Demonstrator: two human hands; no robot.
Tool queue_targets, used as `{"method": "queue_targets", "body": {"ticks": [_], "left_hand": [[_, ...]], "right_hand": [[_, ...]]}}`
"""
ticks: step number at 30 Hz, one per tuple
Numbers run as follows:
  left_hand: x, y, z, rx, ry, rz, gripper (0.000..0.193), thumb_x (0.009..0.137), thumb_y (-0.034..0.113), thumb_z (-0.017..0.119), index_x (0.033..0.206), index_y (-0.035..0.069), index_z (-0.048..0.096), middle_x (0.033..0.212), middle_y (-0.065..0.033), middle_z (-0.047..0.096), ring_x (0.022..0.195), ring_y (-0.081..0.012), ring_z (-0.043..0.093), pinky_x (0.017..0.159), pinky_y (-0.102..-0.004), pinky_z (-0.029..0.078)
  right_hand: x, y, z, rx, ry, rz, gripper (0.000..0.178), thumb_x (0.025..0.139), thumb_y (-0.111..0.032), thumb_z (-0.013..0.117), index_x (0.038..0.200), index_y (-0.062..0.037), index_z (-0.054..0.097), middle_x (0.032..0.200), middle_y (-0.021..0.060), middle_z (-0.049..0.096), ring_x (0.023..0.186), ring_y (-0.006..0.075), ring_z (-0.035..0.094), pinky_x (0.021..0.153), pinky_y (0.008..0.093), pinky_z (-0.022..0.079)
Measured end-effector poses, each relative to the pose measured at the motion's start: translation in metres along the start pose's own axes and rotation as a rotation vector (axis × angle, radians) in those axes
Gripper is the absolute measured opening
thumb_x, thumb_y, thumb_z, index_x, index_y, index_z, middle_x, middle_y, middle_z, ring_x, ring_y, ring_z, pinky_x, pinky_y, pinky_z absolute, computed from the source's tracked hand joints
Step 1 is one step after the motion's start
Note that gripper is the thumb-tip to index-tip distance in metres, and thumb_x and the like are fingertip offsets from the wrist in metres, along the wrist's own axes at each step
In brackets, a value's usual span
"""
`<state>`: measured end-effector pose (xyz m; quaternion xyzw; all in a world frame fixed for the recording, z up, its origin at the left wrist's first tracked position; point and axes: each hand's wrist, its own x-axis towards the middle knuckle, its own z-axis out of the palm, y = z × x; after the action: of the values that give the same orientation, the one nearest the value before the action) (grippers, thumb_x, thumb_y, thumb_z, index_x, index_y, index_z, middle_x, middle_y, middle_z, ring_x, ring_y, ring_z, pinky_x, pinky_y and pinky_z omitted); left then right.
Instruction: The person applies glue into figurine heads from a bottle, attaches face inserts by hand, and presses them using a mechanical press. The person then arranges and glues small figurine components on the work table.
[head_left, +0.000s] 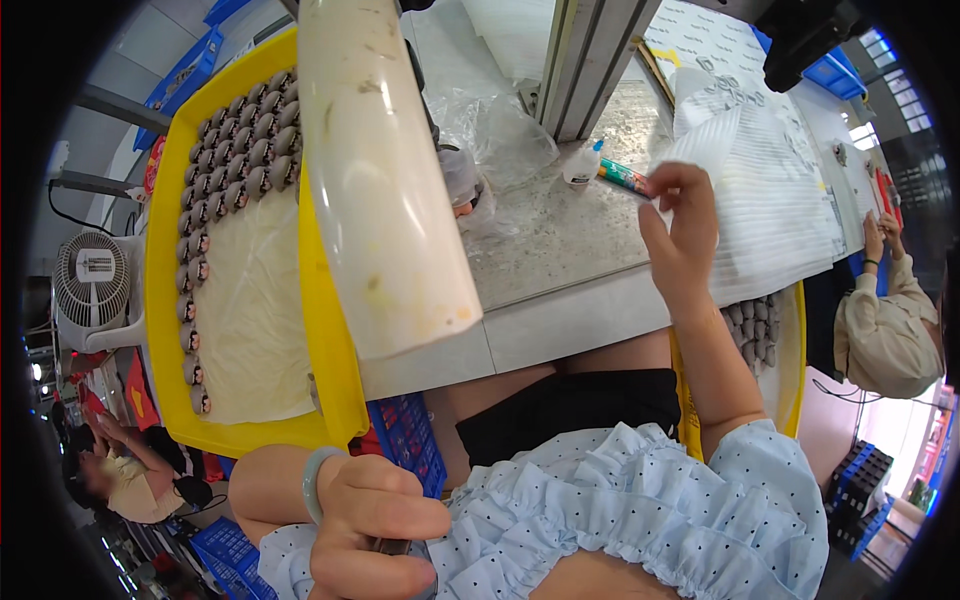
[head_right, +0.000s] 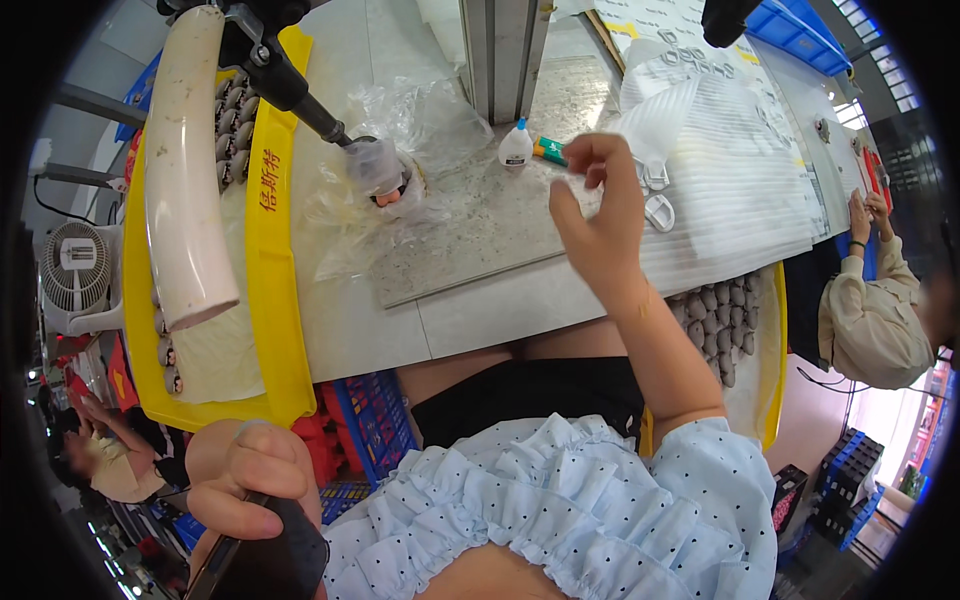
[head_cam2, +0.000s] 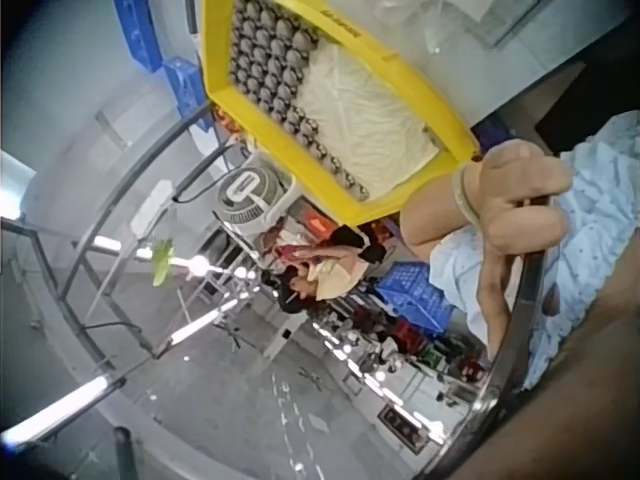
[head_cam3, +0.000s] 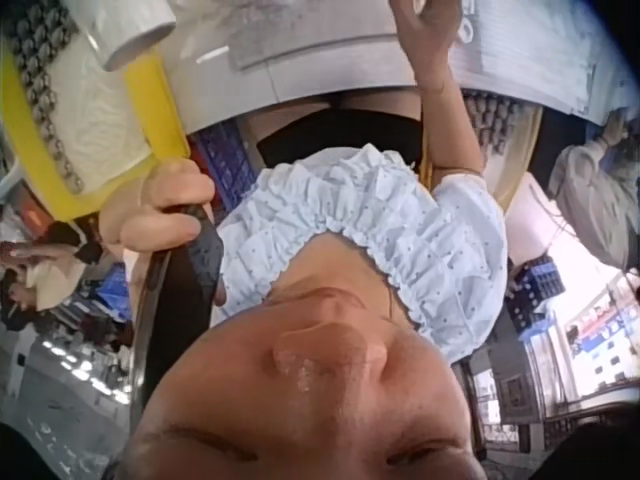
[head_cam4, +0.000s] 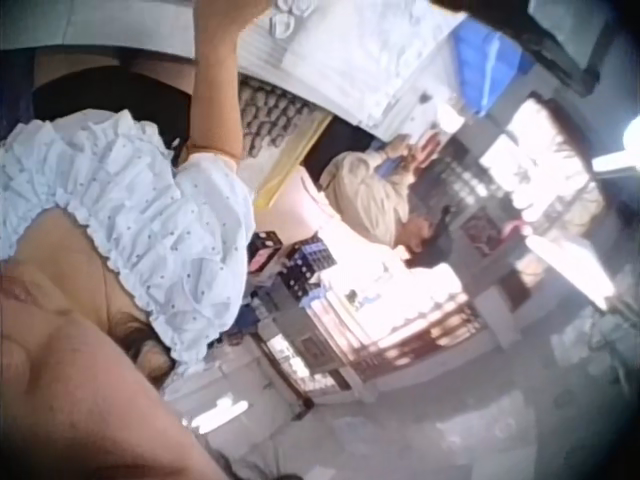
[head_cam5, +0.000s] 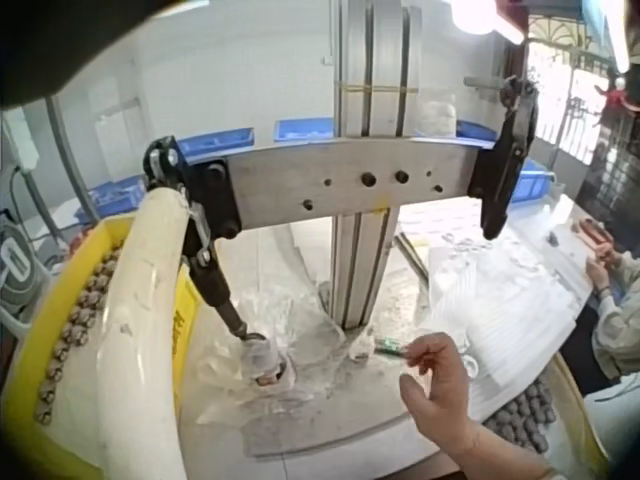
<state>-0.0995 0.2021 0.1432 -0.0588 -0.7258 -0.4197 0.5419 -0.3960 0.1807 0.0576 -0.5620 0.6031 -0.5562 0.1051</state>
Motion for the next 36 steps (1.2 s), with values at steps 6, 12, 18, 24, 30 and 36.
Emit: {"method": "queue_targets", "body": {"ticks": [6,12,18,24,30,36], "left_hand": [[0.014,0.000,-0.032,-0.256,-0.232,-0.279,0.031,0.075,0.029,0.070,0.093,0.014,0.049,0.083,-0.0079,0.044,0.051,-0.0187,0.042,0.043,-0.0275,0.032],[0.006,-0.020,-0.036,-0.700,-0.381,-0.294,0.031,0.088,0.029,0.054,0.090,-0.001,0.046,0.073,-0.0191,0.045,0.052,-0.0208,0.042,0.042,-0.0282,0.043],[0.017,-0.019,-0.039,-0.572,-0.458,-0.323,0.028,0.088,0.024,0.054,0.093,-0.002,0.044,0.082,-0.0227,0.043,0.059,-0.0239,0.045,0.049,-0.0325,0.050],[0.016,-0.020,-0.042,-0.643,-0.532,-0.339,0.028,0.087,0.022,0.056,0.096,-0.001,0.043,0.088,-0.0230,0.042,0.063,-0.0257,0.046,0.050,-0.0327,0.051],[0.019,-0.022,-0.043,-0.599,-0.575,-0.324,0.030,0.087,0.024,0.056,0.098,-0.001,0.043,0.087,-0.0226,0.043,0.065,-0.0264,0.046,0.052,-0.0327,0.050],[0.017,-0.020,-0.038,-0.638,-0.525,-0.351,0.027,0.086,0.020,0.055,0.096,-0.002,0.044,0.087,-0.0236,0.042,0.066,-0.0261,0.045,0.052,-0.0325,0.050]], "right_hand": [[-0.013,-0.124,-0.004,1.626,-1.197,0.146,0.026,0.070,-0.003,0.046,0.091,-0.0045,0.060,0.079,0.0094,0.048,0.071,0.0263,0.045,0.064,0.0350,0.036],[-0.004,-0.155,0.004,2.001,-1.479,0.410,0.045,0.065,-0.006,0.040,0.108,0.0017,0.050,0.098,0.0075,0.051,0.071,0.0158,0.037,0.068,0.0264,0.034],[-0.028,-0.164,0.006,2.151,-1.216,0.313,0.041,0.064,-0.005,0.043,0.104,0.0037,0.051,0.095,0.0040,0.052,0.068,0.0129,0.035,0.065,0.0234,0.032],[-0.025,-0.145,0.009,2.033,-1.409,0.167,0.043,0.063,-0.004,0.043,0.104,0.0034,0.052,0.095,0.0035,0.052,0.066,0.0118,0.035,0.063,0.0240,0.032],[-0.044,-0.158,0.014,2.293,-1.020,0.282,0.044,0.062,-0.003,0.043,0.104,0.0034,0.053,0.095,0.0044,0.052,0.066,0.0120,0.036,0.062,0.0242,0.032],[-0.035,-0.167,0.000,2.238,-1.082,0.478,0.046,0.061,-0.002,0.042,0.105,0.0032,0.054,0.091,0.0054,0.052,0.064,0.0129,0.036,0.061,0.0235,0.032]]}}
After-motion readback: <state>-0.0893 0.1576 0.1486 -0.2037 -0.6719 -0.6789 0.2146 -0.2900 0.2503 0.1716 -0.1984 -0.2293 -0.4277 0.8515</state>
